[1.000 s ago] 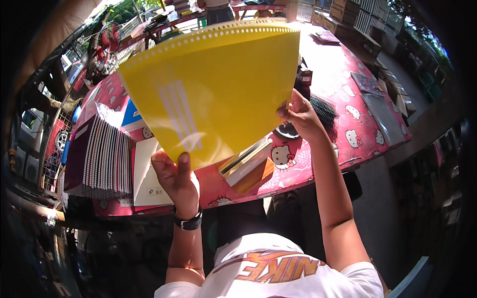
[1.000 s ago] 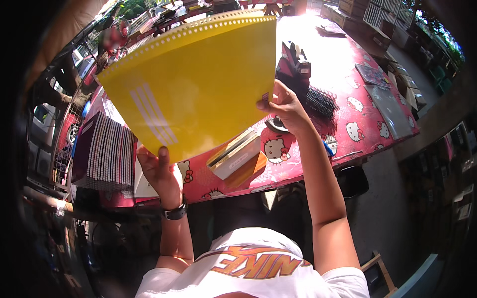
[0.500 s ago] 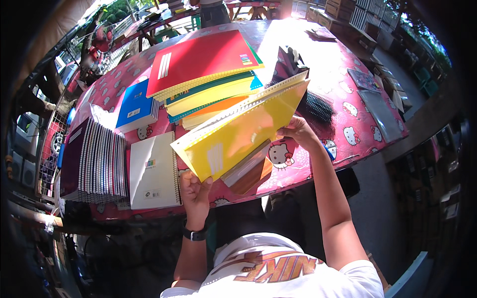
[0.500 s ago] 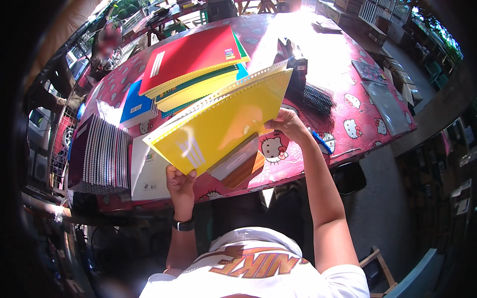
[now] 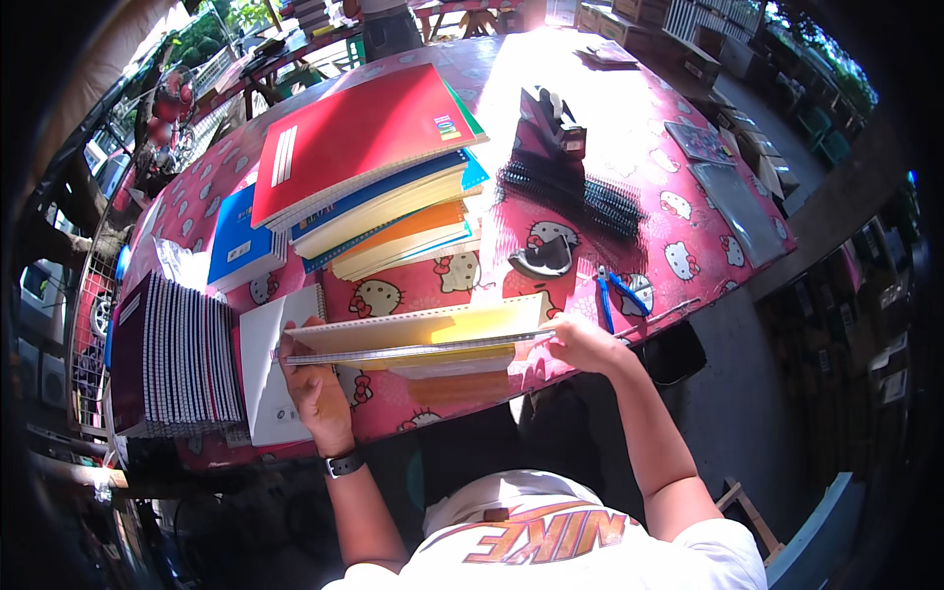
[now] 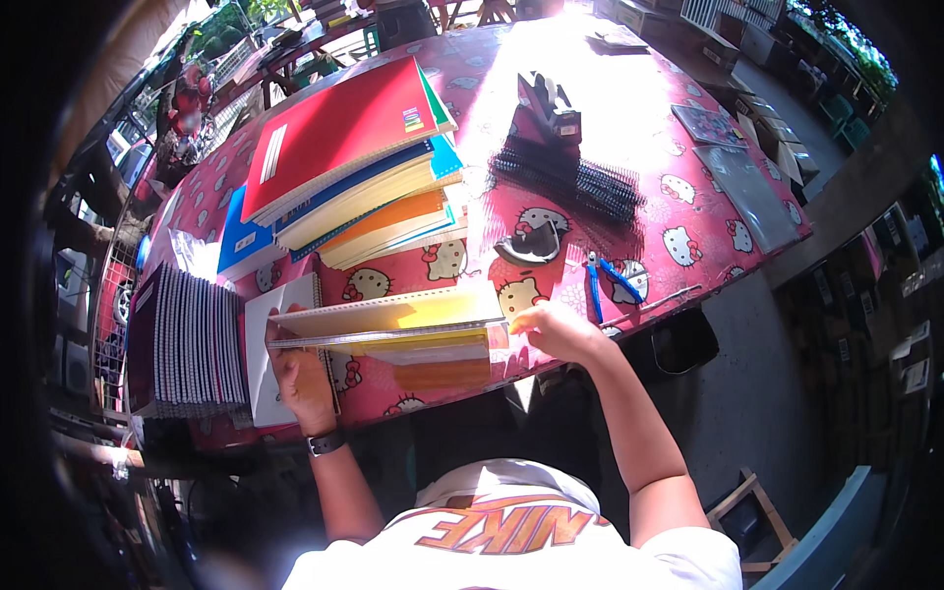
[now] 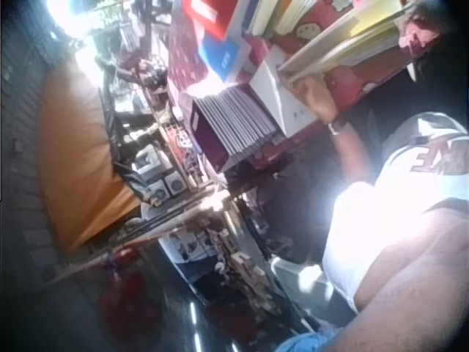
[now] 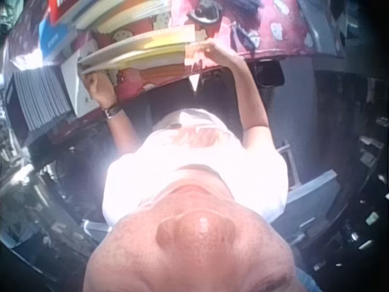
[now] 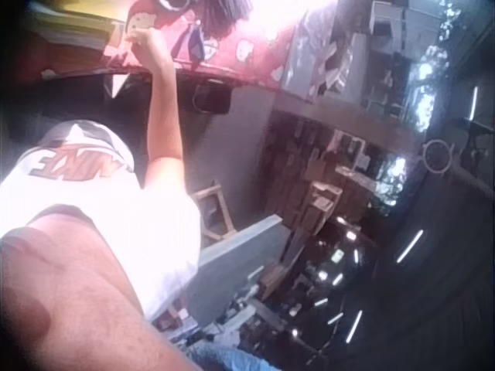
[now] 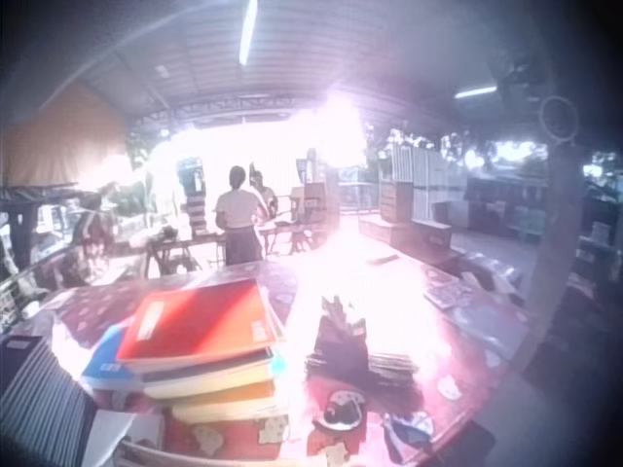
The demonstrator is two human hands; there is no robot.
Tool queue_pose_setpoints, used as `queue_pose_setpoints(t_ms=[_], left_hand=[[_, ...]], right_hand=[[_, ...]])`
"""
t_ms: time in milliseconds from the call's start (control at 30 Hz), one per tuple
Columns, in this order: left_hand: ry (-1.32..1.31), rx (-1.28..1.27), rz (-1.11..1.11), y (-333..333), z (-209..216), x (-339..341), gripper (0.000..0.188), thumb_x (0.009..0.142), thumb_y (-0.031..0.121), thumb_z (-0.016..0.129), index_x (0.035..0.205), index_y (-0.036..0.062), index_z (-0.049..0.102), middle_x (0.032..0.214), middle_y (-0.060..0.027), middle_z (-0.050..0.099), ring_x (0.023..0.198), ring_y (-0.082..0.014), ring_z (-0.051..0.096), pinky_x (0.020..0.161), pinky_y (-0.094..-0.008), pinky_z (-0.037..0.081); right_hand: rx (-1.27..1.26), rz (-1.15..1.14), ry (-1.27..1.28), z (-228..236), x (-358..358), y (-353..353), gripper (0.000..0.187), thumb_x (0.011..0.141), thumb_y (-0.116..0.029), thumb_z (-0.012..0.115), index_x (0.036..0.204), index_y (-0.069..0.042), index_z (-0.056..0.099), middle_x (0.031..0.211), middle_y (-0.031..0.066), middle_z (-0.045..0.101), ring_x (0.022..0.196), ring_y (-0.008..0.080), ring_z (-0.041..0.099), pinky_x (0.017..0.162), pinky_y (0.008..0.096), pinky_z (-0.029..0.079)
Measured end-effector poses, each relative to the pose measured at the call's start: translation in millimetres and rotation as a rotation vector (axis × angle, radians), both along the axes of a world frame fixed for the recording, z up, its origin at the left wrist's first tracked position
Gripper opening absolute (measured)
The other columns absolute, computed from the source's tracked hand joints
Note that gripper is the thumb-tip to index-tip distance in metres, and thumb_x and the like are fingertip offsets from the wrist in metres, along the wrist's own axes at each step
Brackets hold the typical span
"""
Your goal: The person uses a handheld binding tool and pliers to crimp the ends of spiral coils on several notebooks before placing them in a stack on a table. They also briefly plug an electric kettle into a wall outlet.
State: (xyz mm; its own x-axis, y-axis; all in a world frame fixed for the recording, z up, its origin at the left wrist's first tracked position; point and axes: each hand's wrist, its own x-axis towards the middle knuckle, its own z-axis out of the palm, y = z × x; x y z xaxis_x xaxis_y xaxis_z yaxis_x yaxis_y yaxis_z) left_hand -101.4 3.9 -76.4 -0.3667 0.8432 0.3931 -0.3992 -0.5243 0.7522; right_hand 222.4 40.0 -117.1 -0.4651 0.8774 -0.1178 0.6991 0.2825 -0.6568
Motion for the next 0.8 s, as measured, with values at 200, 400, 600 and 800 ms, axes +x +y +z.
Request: queue_pose_setpoints(t_ms=[200, 400, 600, 800], left_hand=[[0.174, -0.040, 0.128, 23, 10, 9, 0.021, 0.085, 0.024, 0.053, 0.092, 0.0038, 0.050, 0.081, -0.0041, 0.049, 0.081, -0.0136, 0.045, 0.079, -0.0297, 0.035], [0.022, -0.075, 0.138, 30, 13, 6, 0.015, 0.083, 0.017, 0.055, 0.082, 0.0030, 0.050, 0.074, -0.0039, 0.048, 0.072, -0.0126, 0.046, 0.073, -0.0264, 0.036], [0.078, -0.155, 0.108, 26, 14, -1, 0.023, 0.083, 0.019, 0.051, 0.094, -0.0004, 0.054, 0.077, -0.0056, 0.053, 0.075, -0.0140, 0.049, 0.076, -0.0279, 0.037], [0.375, -0.024, 0.540, 11, 42, 38, 0.059, 0.081, 0.034, 0.053, 0.128, 0.0030, 0.039, 0.119, -0.0136, 0.051, 0.116, -0.0257, 0.043, 0.100, -0.0455, 0.023]], right_hand=[[0.735, -0.408, -0.149, -24, 57, 138, 0.015, 0.073, -0.004, 0.053, 0.085, -0.006, 0.063, 0.087, 0.0109, 0.062, 0.088, 0.0266, 0.058, 0.079, 0.0356, 0.046], [0.685, -0.481, -0.579, -41, 43, 180, 0.016, 0.073, -0.016, 0.060, 0.086, -0.006, 0.060, 0.085, 0.0114, 0.059, 0.085, 0.0285, 0.057, 0.075, 0.0379, 0.046], [0.659, -0.353, -0.648, -25, 39, 187, 0.015, 0.071, -0.011, 0.051, 0.079, -0.004, 0.062, 0.082, 0.0131, 0.062, 0.083, 0.0276, 0.059, 0.072, 0.0385, 0.045], [0.887, -0.374, -0.344, -9, 65, 180, 0.018, 0.075, -0.003, 0.050, 0.092, -0.003, 0.053, 0.094, 0.0143, 0.052, 0.087, 0.0307, 0.056, 0.077, 0.0375, 0.048]])
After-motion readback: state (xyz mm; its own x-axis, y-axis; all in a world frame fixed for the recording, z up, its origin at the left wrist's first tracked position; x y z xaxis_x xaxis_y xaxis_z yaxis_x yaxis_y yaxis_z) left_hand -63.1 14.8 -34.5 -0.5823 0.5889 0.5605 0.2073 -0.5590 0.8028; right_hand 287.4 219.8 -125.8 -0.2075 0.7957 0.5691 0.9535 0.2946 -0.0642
